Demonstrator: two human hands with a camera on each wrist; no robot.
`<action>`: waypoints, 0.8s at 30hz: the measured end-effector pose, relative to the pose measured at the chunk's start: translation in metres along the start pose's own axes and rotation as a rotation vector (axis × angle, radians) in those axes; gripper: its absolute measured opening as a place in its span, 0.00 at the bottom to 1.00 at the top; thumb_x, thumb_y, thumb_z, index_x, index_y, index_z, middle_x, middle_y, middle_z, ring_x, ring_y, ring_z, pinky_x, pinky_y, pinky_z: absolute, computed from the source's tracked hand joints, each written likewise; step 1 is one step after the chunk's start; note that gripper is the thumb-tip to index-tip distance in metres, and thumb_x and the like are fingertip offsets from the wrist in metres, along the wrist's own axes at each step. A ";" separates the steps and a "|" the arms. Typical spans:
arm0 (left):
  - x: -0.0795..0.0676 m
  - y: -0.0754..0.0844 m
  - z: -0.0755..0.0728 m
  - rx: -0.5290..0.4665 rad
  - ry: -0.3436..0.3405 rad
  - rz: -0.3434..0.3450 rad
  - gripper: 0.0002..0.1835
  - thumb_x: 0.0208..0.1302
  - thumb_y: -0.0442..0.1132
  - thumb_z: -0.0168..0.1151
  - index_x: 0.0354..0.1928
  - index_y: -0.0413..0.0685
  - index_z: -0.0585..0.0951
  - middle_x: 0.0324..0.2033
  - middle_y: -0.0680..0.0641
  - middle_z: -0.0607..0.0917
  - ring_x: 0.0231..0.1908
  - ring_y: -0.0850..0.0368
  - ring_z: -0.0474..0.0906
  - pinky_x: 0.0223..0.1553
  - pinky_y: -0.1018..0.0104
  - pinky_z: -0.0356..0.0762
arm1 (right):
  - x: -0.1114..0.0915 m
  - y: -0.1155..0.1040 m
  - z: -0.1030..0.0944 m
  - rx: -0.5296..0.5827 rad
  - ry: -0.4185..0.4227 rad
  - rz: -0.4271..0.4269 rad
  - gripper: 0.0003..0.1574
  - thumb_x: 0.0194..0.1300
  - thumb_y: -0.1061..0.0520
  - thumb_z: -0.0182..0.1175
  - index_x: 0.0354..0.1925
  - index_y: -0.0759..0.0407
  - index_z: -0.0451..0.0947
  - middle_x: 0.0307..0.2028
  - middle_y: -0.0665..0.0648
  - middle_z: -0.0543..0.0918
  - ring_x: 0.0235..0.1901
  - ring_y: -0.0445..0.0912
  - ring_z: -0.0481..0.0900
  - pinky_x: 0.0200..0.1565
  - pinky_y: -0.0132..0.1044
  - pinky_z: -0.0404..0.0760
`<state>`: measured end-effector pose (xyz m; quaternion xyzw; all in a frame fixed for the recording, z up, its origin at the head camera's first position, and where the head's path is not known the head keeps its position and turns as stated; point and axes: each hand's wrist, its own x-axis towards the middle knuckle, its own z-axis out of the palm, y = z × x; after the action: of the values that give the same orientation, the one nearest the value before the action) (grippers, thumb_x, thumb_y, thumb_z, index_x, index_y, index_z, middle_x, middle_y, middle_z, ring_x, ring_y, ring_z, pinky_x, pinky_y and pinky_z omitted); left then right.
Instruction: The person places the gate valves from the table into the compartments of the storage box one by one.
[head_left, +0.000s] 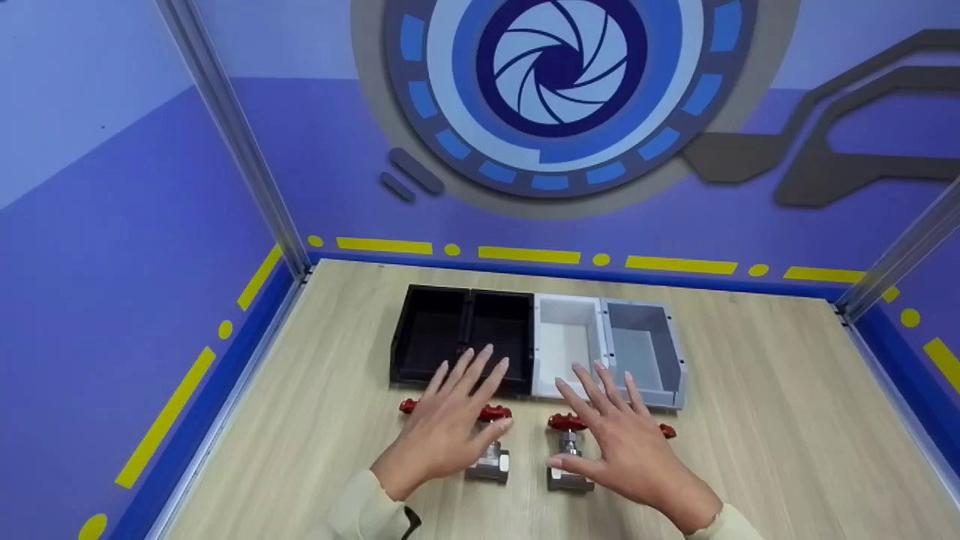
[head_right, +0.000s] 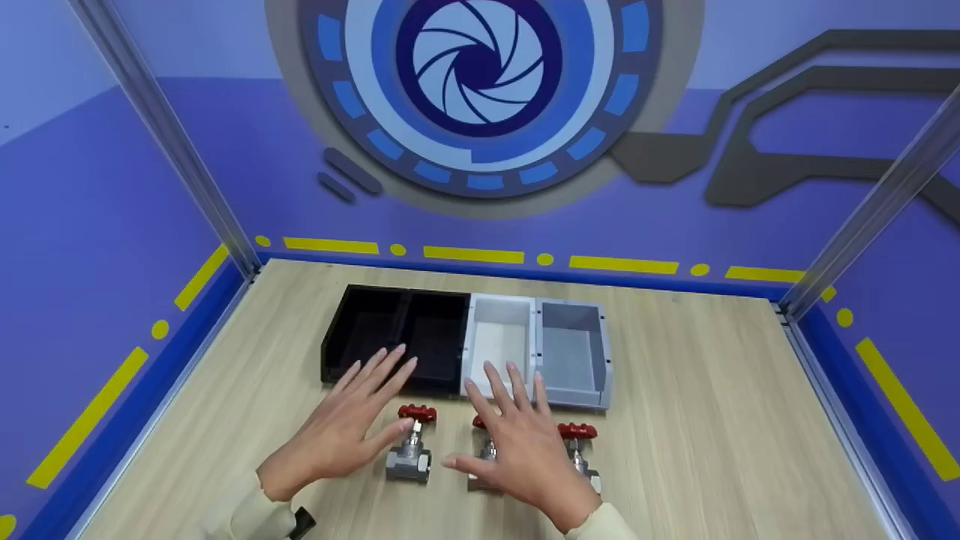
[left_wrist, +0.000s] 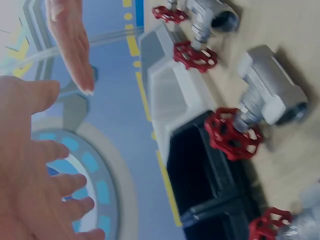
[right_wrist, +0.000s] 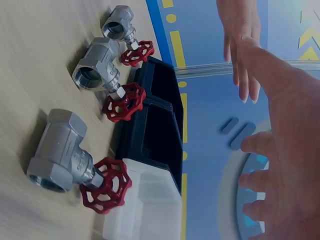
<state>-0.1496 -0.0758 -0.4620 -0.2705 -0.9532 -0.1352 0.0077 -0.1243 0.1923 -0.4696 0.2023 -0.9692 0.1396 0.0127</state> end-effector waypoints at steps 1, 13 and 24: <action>0.001 -0.003 0.001 -0.017 0.013 0.002 0.39 0.70 0.67 0.39 0.77 0.65 0.42 0.77 0.52 0.45 0.76 0.48 0.44 0.73 0.44 0.48 | 0.001 0.000 0.001 0.012 -0.001 0.010 0.59 0.52 0.17 0.51 0.75 0.36 0.51 0.77 0.48 0.46 0.77 0.55 0.43 0.71 0.45 0.15; 0.000 -0.040 0.016 -0.122 0.194 -0.066 0.35 0.73 0.57 0.45 0.77 0.59 0.51 0.76 0.52 0.53 0.71 0.53 0.60 0.56 0.54 0.76 | 0.015 -0.009 0.021 0.040 -0.022 0.052 0.57 0.54 0.24 0.59 0.74 0.42 0.54 0.75 0.51 0.55 0.75 0.54 0.50 0.71 0.59 0.56; 0.001 -0.051 0.020 -0.136 0.284 -0.111 0.34 0.73 0.53 0.49 0.76 0.55 0.55 0.74 0.52 0.58 0.66 0.51 0.69 0.58 0.52 0.75 | 0.018 -0.012 0.033 0.071 0.027 0.047 0.57 0.54 0.21 0.55 0.74 0.43 0.56 0.74 0.50 0.58 0.75 0.52 0.53 0.70 0.56 0.58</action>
<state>-0.1757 -0.1116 -0.4944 -0.1953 -0.9446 -0.2365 0.1166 -0.1350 0.1657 -0.4962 0.1778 -0.9679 0.1768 0.0152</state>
